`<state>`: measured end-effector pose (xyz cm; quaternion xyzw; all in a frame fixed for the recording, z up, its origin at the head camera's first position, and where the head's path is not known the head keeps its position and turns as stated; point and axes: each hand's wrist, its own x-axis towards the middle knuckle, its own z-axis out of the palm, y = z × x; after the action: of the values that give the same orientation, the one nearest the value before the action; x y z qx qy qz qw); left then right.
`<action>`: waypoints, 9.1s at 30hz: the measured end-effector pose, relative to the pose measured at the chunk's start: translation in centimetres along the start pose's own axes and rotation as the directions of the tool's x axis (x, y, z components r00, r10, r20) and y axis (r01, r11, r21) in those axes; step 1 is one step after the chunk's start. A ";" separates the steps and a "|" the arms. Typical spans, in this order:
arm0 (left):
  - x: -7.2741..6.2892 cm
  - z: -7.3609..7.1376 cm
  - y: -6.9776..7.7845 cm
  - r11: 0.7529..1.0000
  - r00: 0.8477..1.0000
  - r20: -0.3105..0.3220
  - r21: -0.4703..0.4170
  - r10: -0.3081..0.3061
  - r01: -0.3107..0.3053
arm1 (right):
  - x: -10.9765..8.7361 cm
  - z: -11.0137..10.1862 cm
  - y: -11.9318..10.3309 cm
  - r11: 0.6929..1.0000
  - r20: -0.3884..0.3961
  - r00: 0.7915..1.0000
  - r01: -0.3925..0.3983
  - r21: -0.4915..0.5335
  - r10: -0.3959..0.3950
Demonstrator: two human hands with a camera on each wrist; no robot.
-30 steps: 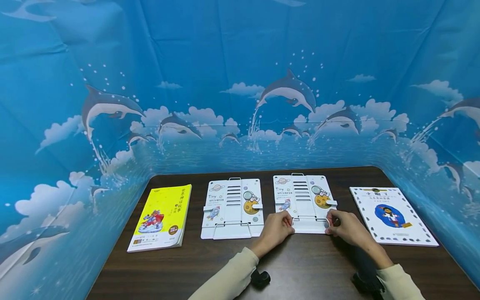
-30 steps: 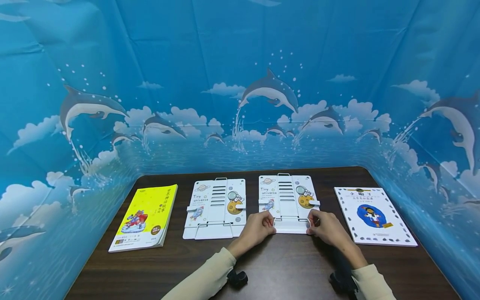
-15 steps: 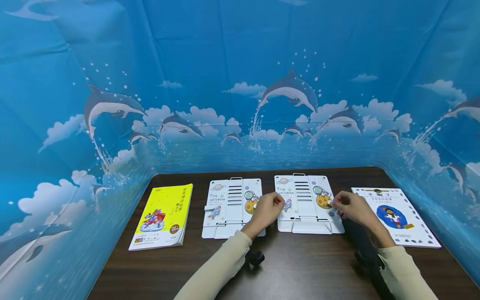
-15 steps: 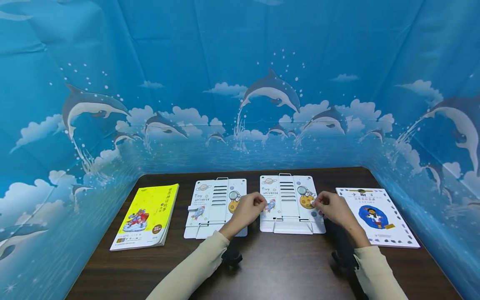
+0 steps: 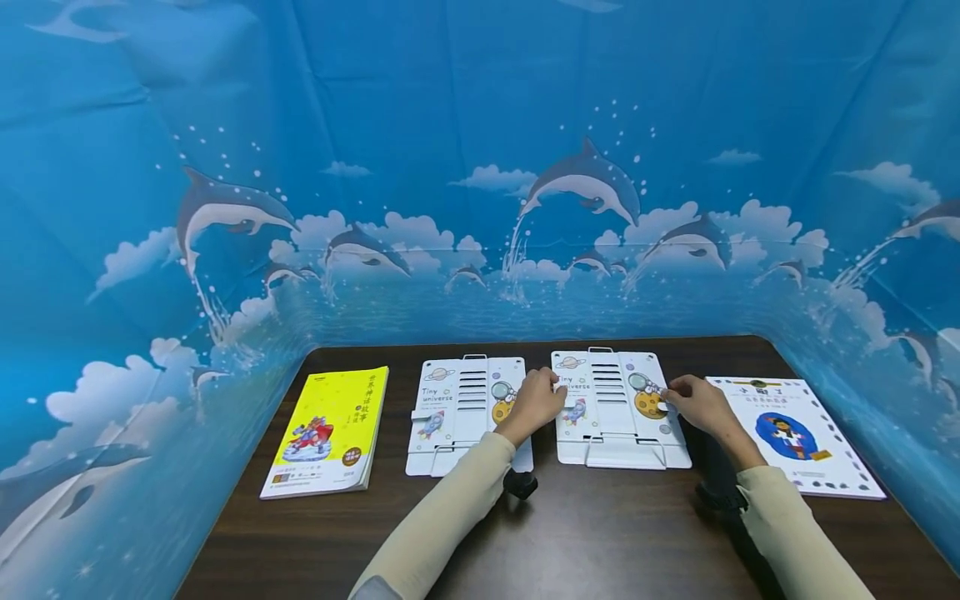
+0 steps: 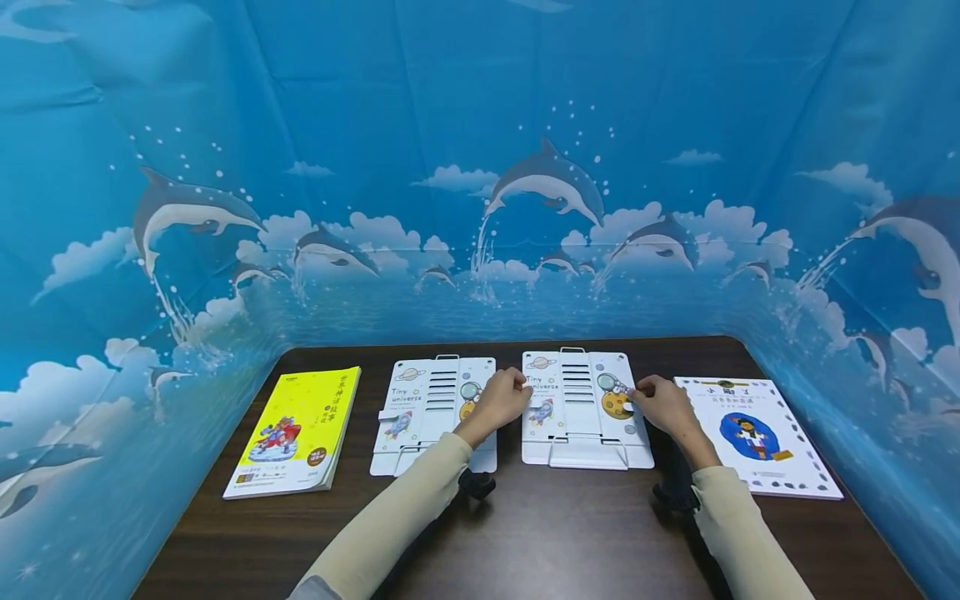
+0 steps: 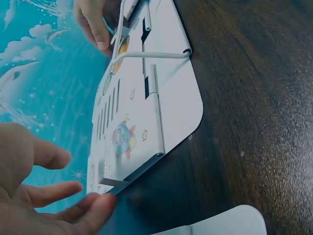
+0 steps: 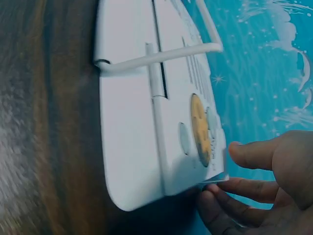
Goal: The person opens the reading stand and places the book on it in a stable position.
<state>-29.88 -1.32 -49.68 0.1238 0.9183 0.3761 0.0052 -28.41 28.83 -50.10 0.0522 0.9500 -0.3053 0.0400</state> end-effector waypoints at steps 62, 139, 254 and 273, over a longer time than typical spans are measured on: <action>0.0 -1.8 1.8 0.942 0.968 -0.247 -0.309 0.050 -0.128 | -3.3 -2.2 -2.4 0.938 -0.309 0.951 0.136 0.318 -0.033; -4.7 -5.0 3.0 0.866 0.981 -0.143 -0.465 0.132 -0.184 | -11.0 6.9 -13.0 0.765 -0.335 0.761 0.625 0.153 -0.555; 1.9 -3.7 -0.8 0.941 0.959 -0.270 -0.297 0.081 -0.163 | -9.3 2.6 -5.5 0.794 0.476 0.657 0.584 0.170 -0.585; 1.8 -3.7 -0.6 0.943 0.964 -0.257 -0.296 0.075 -0.152 | -11.5 4.8 -5.9 0.683 0.445 0.653 0.721 -0.116 -0.613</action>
<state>-32.15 -3.88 -47.23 0.1276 0.8320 0.5288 -0.1091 -17.52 20.35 -49.38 -0.3694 0.9083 -0.1631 0.1091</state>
